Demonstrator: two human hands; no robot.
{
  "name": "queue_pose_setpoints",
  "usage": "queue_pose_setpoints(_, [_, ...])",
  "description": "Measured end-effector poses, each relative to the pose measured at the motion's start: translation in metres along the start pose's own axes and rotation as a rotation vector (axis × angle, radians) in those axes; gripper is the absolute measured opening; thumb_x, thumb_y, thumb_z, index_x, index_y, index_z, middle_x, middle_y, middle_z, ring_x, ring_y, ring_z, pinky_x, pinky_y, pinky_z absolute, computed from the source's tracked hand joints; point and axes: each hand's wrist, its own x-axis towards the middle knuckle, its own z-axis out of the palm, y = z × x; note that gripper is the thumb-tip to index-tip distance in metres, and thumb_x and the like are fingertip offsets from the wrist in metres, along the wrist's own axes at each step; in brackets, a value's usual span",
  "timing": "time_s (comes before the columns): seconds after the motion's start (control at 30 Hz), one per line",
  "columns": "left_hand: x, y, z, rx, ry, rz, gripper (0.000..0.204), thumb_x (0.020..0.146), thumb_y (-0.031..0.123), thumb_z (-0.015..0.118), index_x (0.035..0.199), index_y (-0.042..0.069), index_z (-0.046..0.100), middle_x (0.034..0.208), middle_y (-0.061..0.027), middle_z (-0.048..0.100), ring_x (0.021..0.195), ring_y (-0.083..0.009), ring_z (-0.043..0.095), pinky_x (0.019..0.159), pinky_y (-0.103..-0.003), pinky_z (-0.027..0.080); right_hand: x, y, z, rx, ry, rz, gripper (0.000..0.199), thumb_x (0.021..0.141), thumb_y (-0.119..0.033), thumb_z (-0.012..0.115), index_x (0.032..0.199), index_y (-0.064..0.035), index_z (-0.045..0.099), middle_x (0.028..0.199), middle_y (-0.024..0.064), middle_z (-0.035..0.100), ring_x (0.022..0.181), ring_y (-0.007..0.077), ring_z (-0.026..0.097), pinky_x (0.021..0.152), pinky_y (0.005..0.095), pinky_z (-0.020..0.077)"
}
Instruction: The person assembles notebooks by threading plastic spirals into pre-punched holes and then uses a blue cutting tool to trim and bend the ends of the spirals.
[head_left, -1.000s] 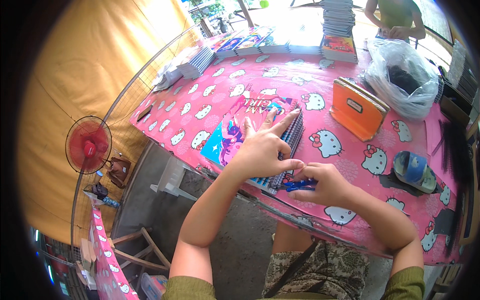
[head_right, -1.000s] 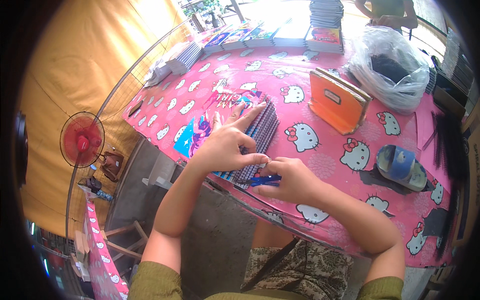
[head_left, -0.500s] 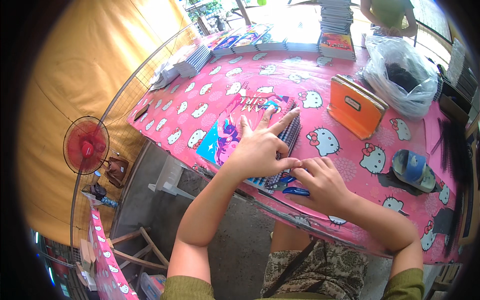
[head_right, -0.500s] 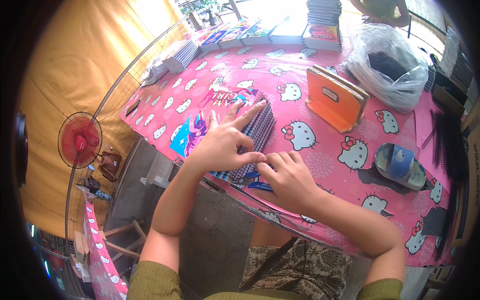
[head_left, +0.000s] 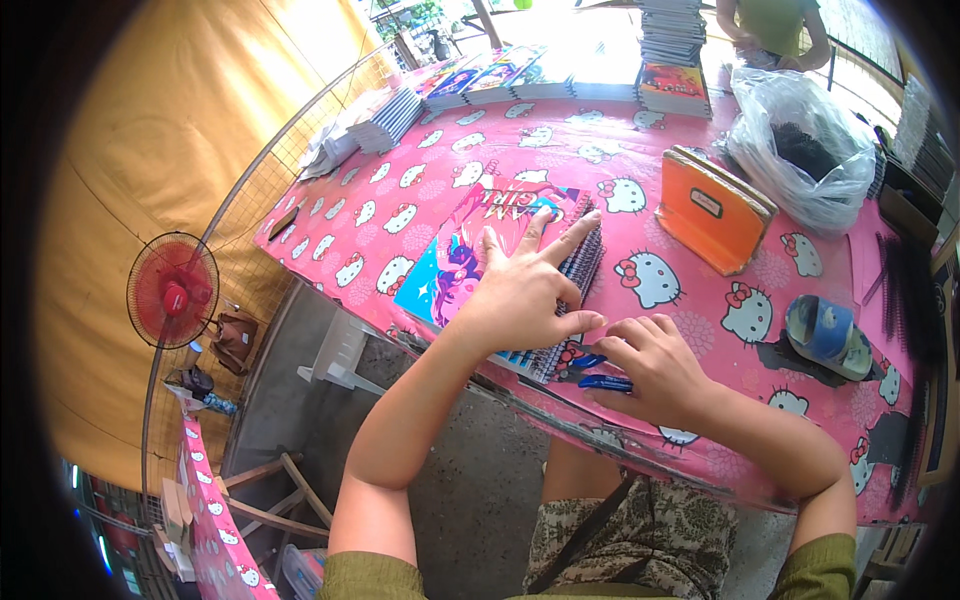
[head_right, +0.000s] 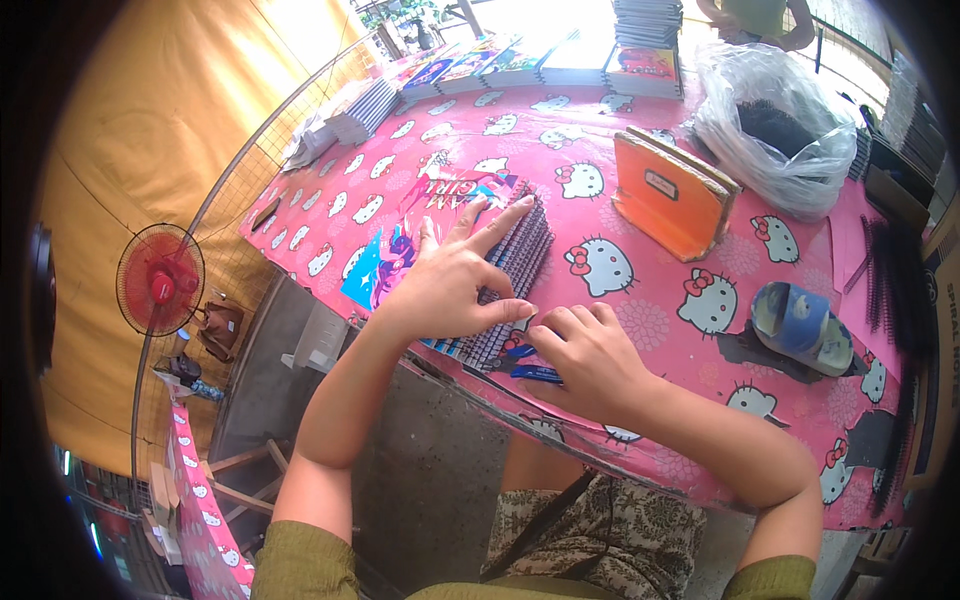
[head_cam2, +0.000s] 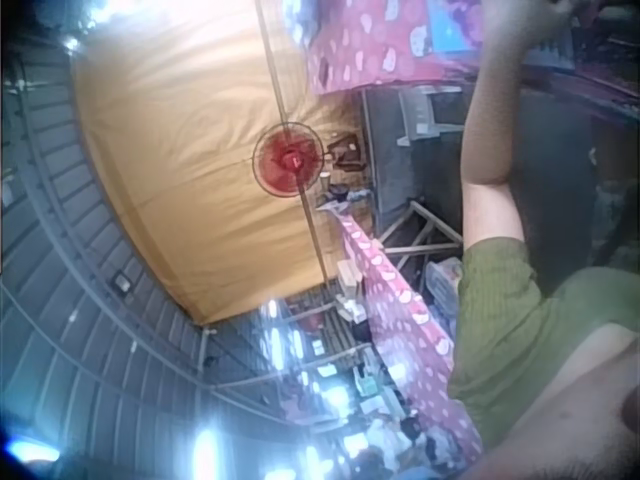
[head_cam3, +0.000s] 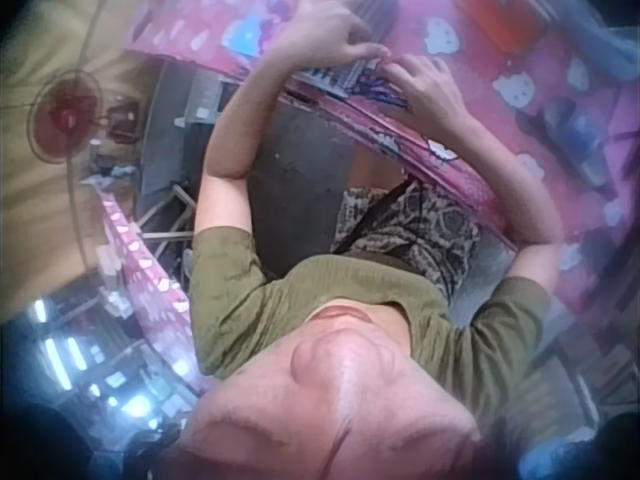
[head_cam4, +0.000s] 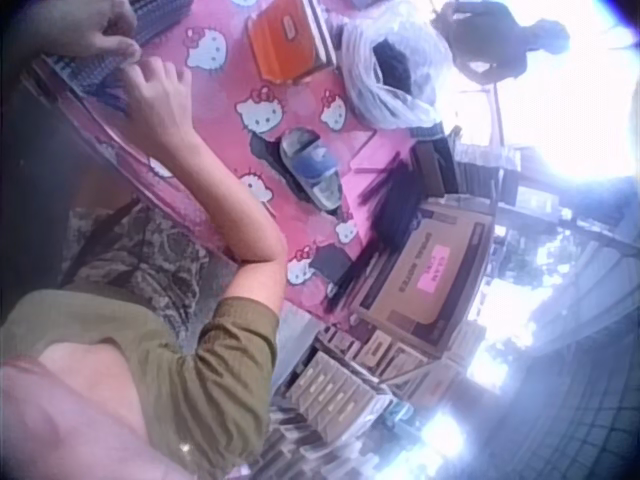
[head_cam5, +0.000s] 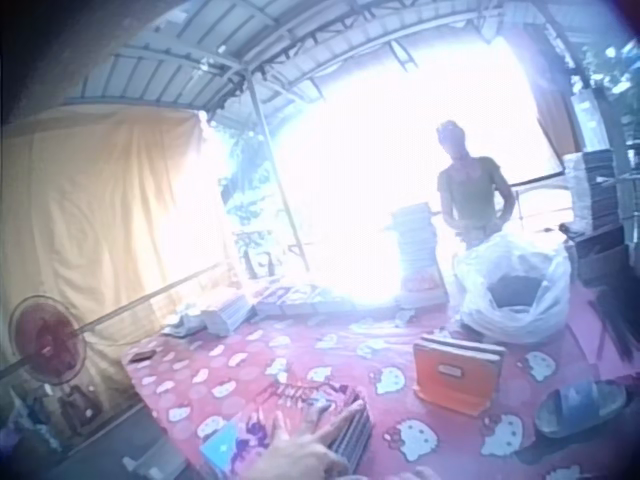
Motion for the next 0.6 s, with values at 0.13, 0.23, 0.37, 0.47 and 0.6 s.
queue_pose_setpoints(0.13, [0.000, -0.001, 0.001, 0.005, -0.005, -0.007, 0.033, 0.076, 0.048, 0.071, 0.079, 0.016, 0.077, 0.158, 0.0024, 0.021, 0.141, -0.0458, 0.018, 0.095, -0.083, 0.014, 0.004, 0.006, 0.015, 0.057, 0.087, -0.054, 0.041, 0.075, -0.037, 0.075, 0.098, -0.0067, 0.062, 0.096, 0.0093, 0.061, 0.090, 0.0268, 0.059, 0.080, 0.0400, 0.0446])
queue_pose_setpoints(0.23, [0.001, -0.001, 0.000, 0.008, -0.014, 0.008, 0.033, 0.076, 0.047, 0.072, 0.078, 0.015, 0.077, 0.158, 0.0024, 0.021, 0.141, -0.0467, 0.018, 0.095, -0.083, 0.014, 0.013, 0.009, 0.010, 0.318, -0.113, 0.154, 0.036, 0.074, -0.035, 0.077, 0.088, -0.0041, 0.065, 0.084, 0.0099, 0.064, 0.075, 0.0242, 0.063, 0.069, 0.0386, 0.0491])
queue_pose_setpoints(0.37, [0.002, 0.000, 0.000, 0.019, -0.018, -0.005, 0.032, 0.075, 0.046, 0.072, 0.077, 0.014, 0.076, 0.158, 0.0025, 0.021, 0.141, -0.0475, 0.018, 0.095, -0.083, 0.014, 0.034, 0.006, -0.015, 0.802, -0.542, 0.734, 0.041, 0.079, -0.039, 0.075, 0.084, 0.0009, 0.068, 0.063, 0.0083, 0.063, 0.057, 0.0149, 0.064, 0.054, 0.0328, 0.0500])
queue_pose_setpoints(0.47, [-0.002, -0.002, 0.000, 0.011, -0.010, -0.015, 0.033, 0.075, 0.047, 0.071, 0.076, 0.014, 0.076, 0.158, 0.0024, 0.020, 0.141, -0.0467, 0.017, 0.095, -0.083, 0.015, 0.029, -0.006, -0.015, 0.385, -0.517, 0.445, 0.045, 0.082, -0.044, 0.071, 0.094, -0.0009, 0.069, 0.076, 0.0103, 0.065, 0.070, 0.0227, 0.066, 0.064, 0.0362, 0.0501])
queue_pose_setpoints(0.6, [0.000, -0.002, 0.001, 0.020, -0.020, -0.010, 0.035, 0.076, 0.048, 0.068, 0.074, 0.014, 0.075, 0.159, 0.0021, 0.018, 0.142, -0.0452, 0.015, 0.095, -0.084, 0.016, 0.002, 0.000, 0.001, -0.069, -0.055, -0.005, 0.046, 0.077, -0.044, 0.070, 0.100, -0.0041, 0.061, 0.098, 0.0116, 0.058, 0.092, 0.0285, 0.057, 0.083, 0.0414, 0.0418])
